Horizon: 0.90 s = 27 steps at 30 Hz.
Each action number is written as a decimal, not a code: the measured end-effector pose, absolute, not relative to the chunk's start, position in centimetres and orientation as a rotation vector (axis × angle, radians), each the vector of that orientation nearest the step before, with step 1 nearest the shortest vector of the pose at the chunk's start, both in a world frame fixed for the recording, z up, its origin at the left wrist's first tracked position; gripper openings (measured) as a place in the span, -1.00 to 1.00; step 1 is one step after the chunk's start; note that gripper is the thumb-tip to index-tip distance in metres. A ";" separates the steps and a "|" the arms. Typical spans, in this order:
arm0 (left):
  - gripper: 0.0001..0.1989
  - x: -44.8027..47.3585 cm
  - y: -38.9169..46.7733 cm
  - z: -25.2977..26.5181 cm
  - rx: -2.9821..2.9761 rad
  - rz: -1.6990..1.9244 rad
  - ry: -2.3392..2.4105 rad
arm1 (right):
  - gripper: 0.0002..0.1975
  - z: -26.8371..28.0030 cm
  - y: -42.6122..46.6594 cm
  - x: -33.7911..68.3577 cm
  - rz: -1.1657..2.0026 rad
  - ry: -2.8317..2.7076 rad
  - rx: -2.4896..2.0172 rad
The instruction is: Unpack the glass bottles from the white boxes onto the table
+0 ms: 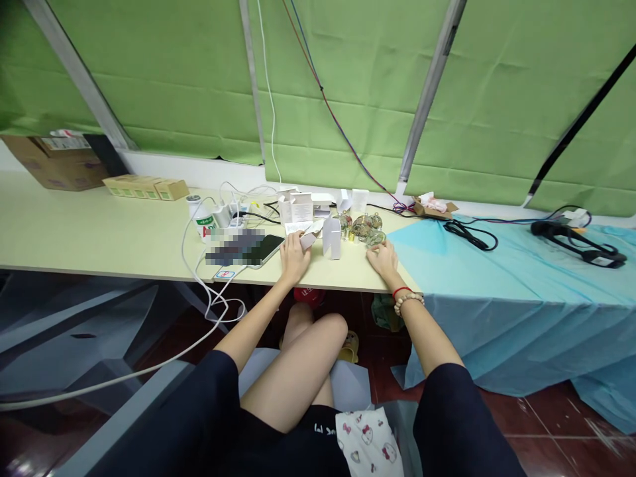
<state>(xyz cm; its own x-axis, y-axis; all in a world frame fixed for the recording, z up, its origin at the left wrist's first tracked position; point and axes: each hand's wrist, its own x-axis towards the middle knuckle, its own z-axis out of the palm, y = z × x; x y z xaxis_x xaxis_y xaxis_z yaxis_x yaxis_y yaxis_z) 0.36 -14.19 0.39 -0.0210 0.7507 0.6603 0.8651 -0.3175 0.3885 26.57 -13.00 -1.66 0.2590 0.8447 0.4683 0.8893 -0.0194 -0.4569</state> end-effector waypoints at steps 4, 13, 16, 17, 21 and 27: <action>-0.56 0.4 -14.2 0.5 -2.093 -1.278 -1.738 | -0.74 -2.1 -12.8 26.9 -0.122 -1.666 -1.806; -0.57 0.4 -14.4 0.8 -2.097 -1.285 -1.762 | -0.80 -1.0 -15.2 26.1 -0.174 -1.645 -1.778; -0.58 0.4 -14.5 0.8 -2.105 -1.298 -1.750 | -0.72 -0.7 -15.3 25.7 -0.204 -1.594 -1.873; -0.58 0.4 -14.5 0.8 -2.106 -1.300 -1.746 | -0.69 -0.7 -15.3 25.6 -0.222 -1.571 -1.895; -0.58 0.4 -14.4 0.7 -2.100 -1.301 -1.738 | -0.57 -0.5 -15.5 25.4 -0.253 -1.495 -1.948; -0.58 0.3 -14.2 0.5 -2.100 -1.298 -1.731 | -0.57 -0.7 -15.3 25.7 -0.240 -1.431 -1.976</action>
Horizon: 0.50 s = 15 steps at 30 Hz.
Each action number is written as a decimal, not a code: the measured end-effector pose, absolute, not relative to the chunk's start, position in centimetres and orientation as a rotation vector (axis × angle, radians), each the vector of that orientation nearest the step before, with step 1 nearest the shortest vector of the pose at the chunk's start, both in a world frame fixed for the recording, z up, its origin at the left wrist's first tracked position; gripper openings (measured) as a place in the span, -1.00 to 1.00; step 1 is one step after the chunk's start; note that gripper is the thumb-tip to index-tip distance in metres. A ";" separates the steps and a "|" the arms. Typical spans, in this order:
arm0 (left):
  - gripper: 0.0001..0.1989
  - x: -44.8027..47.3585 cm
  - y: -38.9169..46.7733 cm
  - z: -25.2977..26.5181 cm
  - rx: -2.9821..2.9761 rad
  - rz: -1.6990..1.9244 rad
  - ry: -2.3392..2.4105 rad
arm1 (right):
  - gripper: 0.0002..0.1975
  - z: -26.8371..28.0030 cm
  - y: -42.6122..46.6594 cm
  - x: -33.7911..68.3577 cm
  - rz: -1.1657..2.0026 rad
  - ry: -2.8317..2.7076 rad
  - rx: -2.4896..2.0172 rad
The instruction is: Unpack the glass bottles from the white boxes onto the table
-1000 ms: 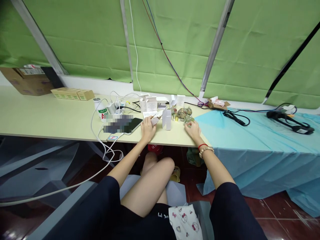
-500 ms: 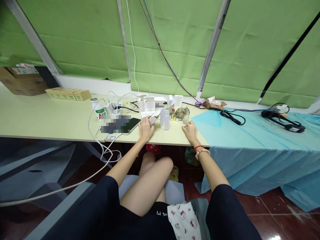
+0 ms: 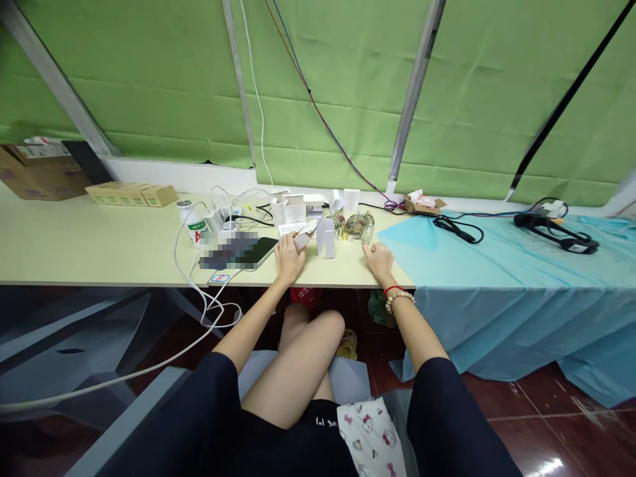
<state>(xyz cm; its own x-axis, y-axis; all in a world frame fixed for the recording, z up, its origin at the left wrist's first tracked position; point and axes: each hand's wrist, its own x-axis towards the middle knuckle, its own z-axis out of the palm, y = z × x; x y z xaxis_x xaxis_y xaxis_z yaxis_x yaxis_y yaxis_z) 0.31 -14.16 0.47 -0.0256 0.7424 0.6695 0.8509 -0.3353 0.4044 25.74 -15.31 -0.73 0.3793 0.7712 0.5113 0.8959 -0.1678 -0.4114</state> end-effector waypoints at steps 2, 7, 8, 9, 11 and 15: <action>-0.57 0.3 -14.2 0.5 -2.101 -1.293 -1.733 | -0.55 -0.9 -15.1 26.0 -0.211 -1.437 -2.000; -0.58 0.4 -14.2 0.6 -2.104 -1.280 -1.744 | -0.53 -1.0 -14.9 26.2 -0.195 -1.435 -2.009; -0.57 0.4 -14.2 0.6 -2.106 -1.274 -1.744 | -0.54 -1.0 -14.9 26.2 -0.193 -1.444 -2.002; -0.57 0.4 -14.2 0.6 -2.108 -1.268 -1.742 | -0.55 -0.9 -15.0 26.1 -0.192 -1.457 -1.992; -0.57 0.4 -14.2 0.6 -2.109 -1.260 -1.737 | -0.60 -0.7 -15.2 26.0 -0.186 -1.487 -1.963; -0.58 0.4 -14.0 0.3 -2.097 -1.243 -1.727 | -0.62 -0.5 -15.5 25.9 -0.133 -1.523 -1.896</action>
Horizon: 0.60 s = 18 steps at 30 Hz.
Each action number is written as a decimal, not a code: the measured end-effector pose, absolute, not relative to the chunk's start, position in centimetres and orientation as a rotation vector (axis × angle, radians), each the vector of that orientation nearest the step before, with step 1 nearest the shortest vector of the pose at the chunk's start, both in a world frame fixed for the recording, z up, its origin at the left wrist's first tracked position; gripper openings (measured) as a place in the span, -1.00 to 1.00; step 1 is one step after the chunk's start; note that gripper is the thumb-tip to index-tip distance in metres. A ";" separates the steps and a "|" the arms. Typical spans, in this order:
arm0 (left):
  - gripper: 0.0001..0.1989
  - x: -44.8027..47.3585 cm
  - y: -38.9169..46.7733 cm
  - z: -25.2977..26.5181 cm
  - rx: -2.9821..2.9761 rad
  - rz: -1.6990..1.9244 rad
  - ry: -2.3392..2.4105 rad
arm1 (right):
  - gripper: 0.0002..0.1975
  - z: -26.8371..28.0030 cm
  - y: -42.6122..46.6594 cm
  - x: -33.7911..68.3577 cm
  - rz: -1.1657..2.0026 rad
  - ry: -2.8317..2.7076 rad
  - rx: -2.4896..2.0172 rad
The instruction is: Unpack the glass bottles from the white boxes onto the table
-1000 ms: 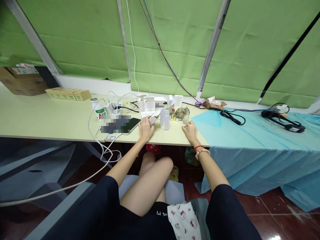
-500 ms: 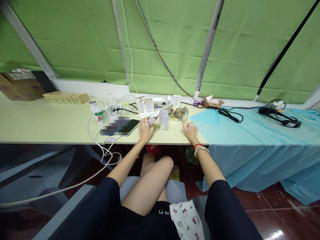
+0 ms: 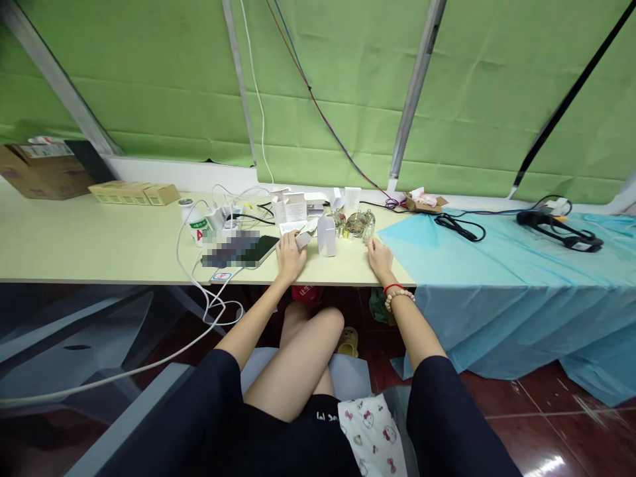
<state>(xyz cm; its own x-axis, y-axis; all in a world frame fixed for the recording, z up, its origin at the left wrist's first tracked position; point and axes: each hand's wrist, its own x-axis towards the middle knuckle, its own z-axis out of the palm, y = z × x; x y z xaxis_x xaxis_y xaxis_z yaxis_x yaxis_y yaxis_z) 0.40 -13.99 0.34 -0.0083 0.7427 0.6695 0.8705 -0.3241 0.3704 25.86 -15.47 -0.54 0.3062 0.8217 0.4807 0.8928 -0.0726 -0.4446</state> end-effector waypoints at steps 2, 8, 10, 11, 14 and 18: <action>-0.58 0.4 -13.9 0.2 -2.094 -1.237 -1.722 | -0.61 -0.6 -15.4 26.0 -0.116 -1.517 -1.916; -0.57 0.4 -13.9 0.3 -2.108 -1.235 -1.722 | -0.59 -1.0 -15.0 26.3 -0.117 -1.514 -2.030; -0.57 0.4 -13.9 0.4 -2.108 -1.240 -1.720 | -0.60 -1.0 -14.9 26.3 -0.110 -1.529 -2.045; -0.57 0.4 -13.9 0.4 -2.106 -1.242 -1.716 | -0.60 -1.0 -14.9 26.3 -0.106 -1.541 -2.051; -0.58 0.4 -13.8 0.3 -2.105 -1.261 -1.697 | -0.60 -0.9 -14.8 26.0 -0.090 -1.588 -2.061; -0.59 0.4 -13.5 0.1 -2.091 -1.338 -1.678 | -0.49 -0.8 -14.7 25.7 -0.072 -1.623 -2.060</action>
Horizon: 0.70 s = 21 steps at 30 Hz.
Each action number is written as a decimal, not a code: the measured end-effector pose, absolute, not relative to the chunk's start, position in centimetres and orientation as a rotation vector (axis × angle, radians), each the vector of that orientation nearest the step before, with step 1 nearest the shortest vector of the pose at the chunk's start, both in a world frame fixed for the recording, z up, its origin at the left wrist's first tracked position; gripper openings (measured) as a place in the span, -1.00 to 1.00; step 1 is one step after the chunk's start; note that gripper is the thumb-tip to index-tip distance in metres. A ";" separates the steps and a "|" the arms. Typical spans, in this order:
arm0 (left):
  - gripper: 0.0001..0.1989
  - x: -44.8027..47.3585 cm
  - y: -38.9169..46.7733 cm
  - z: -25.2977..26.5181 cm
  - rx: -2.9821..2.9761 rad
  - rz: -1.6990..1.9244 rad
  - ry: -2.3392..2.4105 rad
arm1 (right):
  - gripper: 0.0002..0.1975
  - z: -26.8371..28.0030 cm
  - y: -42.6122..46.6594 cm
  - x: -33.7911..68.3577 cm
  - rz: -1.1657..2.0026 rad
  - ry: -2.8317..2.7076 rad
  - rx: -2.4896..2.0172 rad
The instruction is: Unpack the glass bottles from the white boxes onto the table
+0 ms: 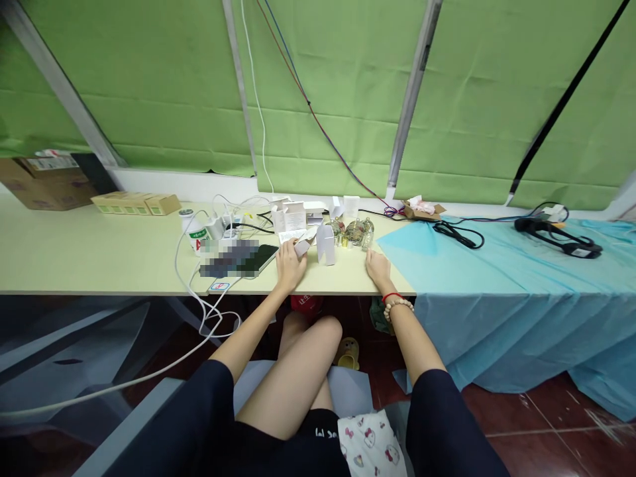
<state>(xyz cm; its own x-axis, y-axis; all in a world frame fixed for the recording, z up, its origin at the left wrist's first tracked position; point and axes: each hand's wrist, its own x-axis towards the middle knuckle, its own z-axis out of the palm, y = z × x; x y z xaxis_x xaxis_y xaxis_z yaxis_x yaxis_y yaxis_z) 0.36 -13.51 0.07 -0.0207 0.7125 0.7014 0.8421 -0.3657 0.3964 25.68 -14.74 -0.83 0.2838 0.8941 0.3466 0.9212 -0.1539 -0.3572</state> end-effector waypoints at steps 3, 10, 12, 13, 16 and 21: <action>-0.55 0.2 -13.5 0.0 -2.035 -1.426 -1.704 | -0.42 -0.8 -14.7 25.6 -0.047 -1.638 -2.045; -0.56 0.1 -13.6 0.3 -2.080 -1.288 -1.730 | -0.58 -0.5 -15.2 24.6 -0.043 -1.566 -1.972; -0.54 0.3 -13.4 0.4 -2.107 -1.259 -1.708 | -0.63 -0.4 -15.6 23.5 -0.027 -1.514 -1.868; -0.54 0.3 -13.3 0.4 -2.108 -1.261 -1.705 | -0.63 -0.3 -15.7 22.8 -0.002 -1.490 -1.771; -0.56 0.4 -13.1 0.4 -2.059 -1.319 -1.732 | -0.45 -0.4 -16.0 20.2 0.082 -1.469 -1.459; -0.61 0.3 -13.1 0.3 -1.960 -1.452 -1.780 | -0.20 -0.5 -15.7 16.1 0.022 -1.533 -1.327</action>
<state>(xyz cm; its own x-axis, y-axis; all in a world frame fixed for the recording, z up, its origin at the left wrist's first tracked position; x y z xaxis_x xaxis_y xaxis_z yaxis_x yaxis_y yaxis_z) 0.27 -13.07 0.33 -0.1529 0.7041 0.6935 0.8208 -0.3003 0.4859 16.07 -15.74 -0.47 0.1759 0.7227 0.6684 0.7036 0.3825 -0.5988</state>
